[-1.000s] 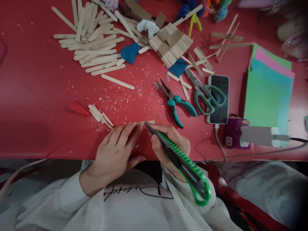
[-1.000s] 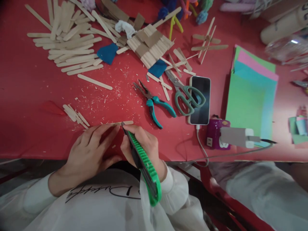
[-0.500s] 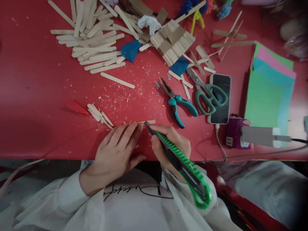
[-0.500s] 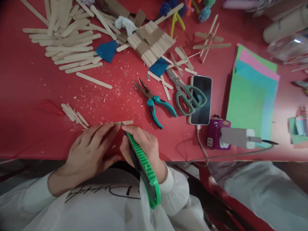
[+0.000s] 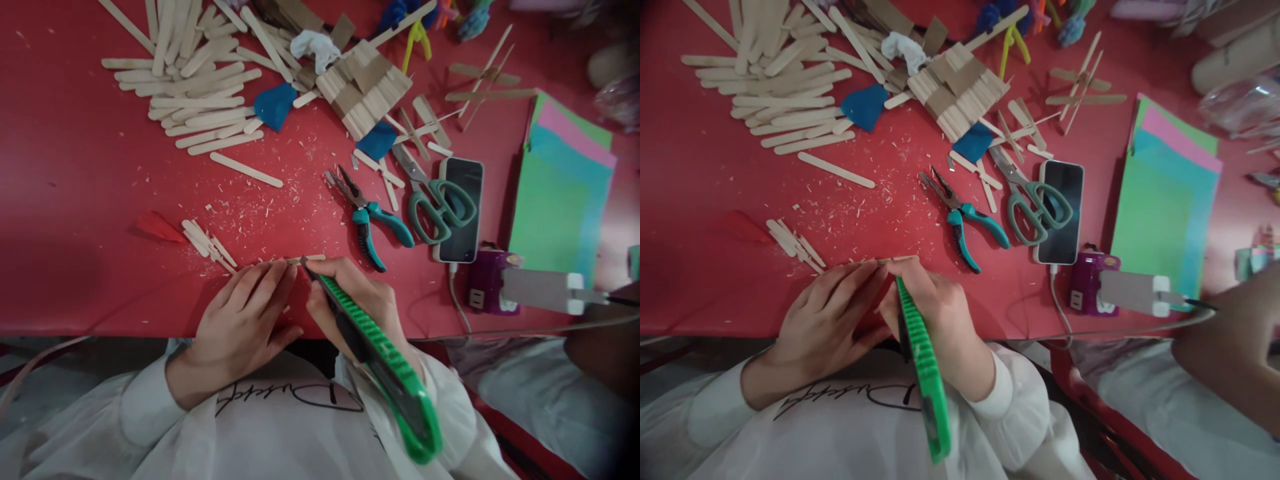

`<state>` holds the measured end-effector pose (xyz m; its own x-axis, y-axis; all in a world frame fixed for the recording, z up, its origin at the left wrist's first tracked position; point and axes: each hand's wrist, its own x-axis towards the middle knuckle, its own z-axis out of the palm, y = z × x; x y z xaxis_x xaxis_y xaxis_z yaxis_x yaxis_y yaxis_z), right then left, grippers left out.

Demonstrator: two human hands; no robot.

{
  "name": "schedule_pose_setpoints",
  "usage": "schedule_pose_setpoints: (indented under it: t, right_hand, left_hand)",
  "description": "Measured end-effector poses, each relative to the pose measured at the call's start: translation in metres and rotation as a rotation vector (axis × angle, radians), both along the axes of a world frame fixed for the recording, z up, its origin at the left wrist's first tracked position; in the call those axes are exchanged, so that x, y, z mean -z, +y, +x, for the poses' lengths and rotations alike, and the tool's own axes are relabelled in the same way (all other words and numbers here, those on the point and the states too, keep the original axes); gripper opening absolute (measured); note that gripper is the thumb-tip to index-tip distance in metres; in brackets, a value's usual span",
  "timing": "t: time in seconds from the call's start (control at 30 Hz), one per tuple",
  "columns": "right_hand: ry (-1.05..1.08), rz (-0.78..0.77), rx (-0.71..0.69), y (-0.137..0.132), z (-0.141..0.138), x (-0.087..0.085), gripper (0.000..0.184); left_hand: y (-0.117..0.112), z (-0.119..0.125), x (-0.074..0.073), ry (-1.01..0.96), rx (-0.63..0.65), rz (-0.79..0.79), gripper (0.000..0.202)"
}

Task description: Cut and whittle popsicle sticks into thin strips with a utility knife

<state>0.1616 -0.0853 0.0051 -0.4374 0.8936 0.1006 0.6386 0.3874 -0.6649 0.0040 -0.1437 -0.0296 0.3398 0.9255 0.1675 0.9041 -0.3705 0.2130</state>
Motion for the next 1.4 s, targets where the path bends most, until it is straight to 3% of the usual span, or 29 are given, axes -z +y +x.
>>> schedule_pose_setpoints:
  t: [0.23, 0.37, 0.57, 0.7, 1.03, 1.17, 1.4]
  right_hand:
    - [-0.055, -0.024, 0.027, 0.001, -0.002, 0.000, 0.015]
    - [0.024, -0.040, 0.080, -0.003, 0.001, 0.002, 0.016]
    - [0.118, -0.230, 0.199, -0.006, 0.008, 0.004, 0.015]
    - [0.123, -0.200, 0.183, -0.006, 0.011, 0.003, 0.018]
    - [0.160, -0.136, 0.292, -0.013, 0.010, 0.000, 0.017]
    - [0.054, -0.088, 0.267, -0.015, 0.009, 0.002, 0.013]
    - [0.056, -0.080, 0.216, -0.013, 0.007, -0.002, 0.013]
  left_hand:
    - [0.000, -0.002, 0.001, -0.045, 0.023, -0.008, 0.053]
    - [0.000, -0.003, 0.000, -0.062, 0.003, -0.036, 0.053]
    - [-0.002, 0.000, 0.000, -0.046, -0.009, -0.015, 0.052]
    - [-0.001, 0.001, -0.001, -0.036, -0.024, -0.001, 0.054]
    - [-0.001, 0.001, -0.003, -0.022, -0.023, -0.042, 0.055]
    - [-0.002, 0.001, -0.003, -0.013, -0.011, -0.052, 0.056]
    - [-0.001, 0.001, -0.002, -0.018, -0.017, -0.038, 0.055]
